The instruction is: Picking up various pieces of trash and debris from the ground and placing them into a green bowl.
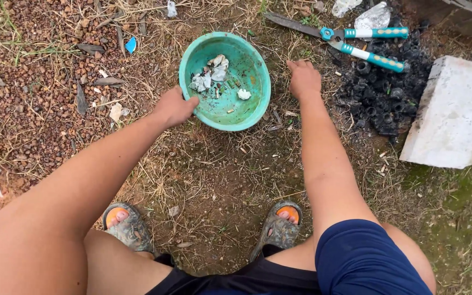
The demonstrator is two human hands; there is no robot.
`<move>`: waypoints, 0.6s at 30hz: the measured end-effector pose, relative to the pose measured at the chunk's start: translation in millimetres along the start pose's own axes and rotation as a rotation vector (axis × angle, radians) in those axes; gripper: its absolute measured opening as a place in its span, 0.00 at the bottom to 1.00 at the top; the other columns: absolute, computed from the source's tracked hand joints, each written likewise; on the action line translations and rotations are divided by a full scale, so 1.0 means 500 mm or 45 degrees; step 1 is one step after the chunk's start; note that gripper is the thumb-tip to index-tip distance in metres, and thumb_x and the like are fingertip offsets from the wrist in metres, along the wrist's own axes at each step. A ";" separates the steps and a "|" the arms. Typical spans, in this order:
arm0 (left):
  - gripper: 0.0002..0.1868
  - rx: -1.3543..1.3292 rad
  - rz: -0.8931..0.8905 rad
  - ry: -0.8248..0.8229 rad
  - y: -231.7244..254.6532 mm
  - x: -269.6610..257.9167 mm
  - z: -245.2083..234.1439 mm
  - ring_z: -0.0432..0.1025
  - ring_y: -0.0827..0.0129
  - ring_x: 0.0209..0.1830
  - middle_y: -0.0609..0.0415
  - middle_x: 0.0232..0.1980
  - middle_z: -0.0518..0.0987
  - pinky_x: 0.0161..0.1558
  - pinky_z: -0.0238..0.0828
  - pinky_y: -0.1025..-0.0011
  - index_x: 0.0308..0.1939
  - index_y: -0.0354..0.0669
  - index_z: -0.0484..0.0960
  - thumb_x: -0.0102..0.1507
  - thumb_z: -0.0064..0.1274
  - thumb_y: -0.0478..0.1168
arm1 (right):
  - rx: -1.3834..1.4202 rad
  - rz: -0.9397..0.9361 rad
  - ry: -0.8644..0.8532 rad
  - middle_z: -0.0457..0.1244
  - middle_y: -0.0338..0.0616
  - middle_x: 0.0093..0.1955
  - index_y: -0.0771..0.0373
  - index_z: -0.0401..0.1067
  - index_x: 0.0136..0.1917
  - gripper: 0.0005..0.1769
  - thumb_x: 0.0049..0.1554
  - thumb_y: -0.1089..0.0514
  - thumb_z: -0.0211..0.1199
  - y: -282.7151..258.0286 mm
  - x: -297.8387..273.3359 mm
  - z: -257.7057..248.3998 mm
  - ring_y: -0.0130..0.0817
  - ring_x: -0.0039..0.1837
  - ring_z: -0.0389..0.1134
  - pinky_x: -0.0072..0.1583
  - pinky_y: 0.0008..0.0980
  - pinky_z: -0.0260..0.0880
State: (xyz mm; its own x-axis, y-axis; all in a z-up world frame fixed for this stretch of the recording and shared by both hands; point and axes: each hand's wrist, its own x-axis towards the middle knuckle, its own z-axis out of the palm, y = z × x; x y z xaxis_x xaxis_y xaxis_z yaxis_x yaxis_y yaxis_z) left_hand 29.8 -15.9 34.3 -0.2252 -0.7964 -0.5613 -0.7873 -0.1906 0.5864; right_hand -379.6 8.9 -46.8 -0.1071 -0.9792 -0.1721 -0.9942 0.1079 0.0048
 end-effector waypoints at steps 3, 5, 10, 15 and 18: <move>0.22 0.016 0.065 -0.035 -0.021 -0.005 0.001 0.79 0.52 0.50 0.42 0.49 0.84 0.58 0.72 0.58 0.53 0.40 0.82 0.62 0.55 0.50 | -0.002 -0.009 0.068 0.64 0.44 0.64 0.48 0.73 0.68 0.26 0.58 0.64 0.60 0.013 0.014 0.051 0.45 0.68 0.63 0.61 0.46 0.69; 0.22 0.020 0.015 -0.059 -0.026 -0.011 -0.005 0.79 0.53 0.50 0.42 0.49 0.84 0.58 0.72 0.58 0.53 0.39 0.82 0.63 0.55 0.51 | -0.076 -0.020 0.103 0.66 0.44 0.61 0.51 0.76 0.63 0.16 0.62 0.60 0.61 0.022 0.023 0.082 0.43 0.67 0.65 0.61 0.45 0.70; 0.23 -0.019 -0.061 -0.109 -0.015 -0.031 -0.025 0.82 0.53 0.48 0.41 0.47 0.86 0.57 0.74 0.59 0.54 0.39 0.81 0.63 0.52 0.51 | -0.060 -0.038 0.114 0.67 0.44 0.61 0.55 0.77 0.60 0.15 0.60 0.57 0.63 -0.018 0.005 0.038 0.43 0.66 0.66 0.63 0.46 0.70; 0.24 0.012 0.058 -0.064 -0.040 -0.013 -0.014 0.79 0.51 0.50 0.41 0.49 0.84 0.57 0.72 0.58 0.55 0.38 0.80 0.62 0.54 0.51 | -0.004 -0.089 0.198 0.66 0.48 0.60 0.56 0.77 0.60 0.21 0.52 0.57 0.66 -0.025 0.005 0.018 0.48 0.62 0.65 0.58 0.52 0.68; 0.23 0.025 0.069 -0.044 -0.053 -0.013 -0.012 0.78 0.50 0.52 0.40 0.51 0.83 0.58 0.71 0.58 0.54 0.38 0.81 0.62 0.55 0.50 | 0.130 -0.082 0.291 0.67 0.48 0.58 0.56 0.78 0.58 0.17 0.55 0.55 0.66 -0.055 -0.001 -0.013 0.48 0.61 0.67 0.58 0.49 0.68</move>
State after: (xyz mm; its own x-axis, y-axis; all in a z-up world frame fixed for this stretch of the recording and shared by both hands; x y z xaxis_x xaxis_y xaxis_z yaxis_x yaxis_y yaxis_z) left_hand 55.6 -9.1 25.9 -0.2871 -0.7846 -0.5495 -0.7845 -0.1365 0.6049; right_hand -352.2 5.3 -40.3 -0.0555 -0.9968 0.0580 -0.9937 0.0495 -0.1002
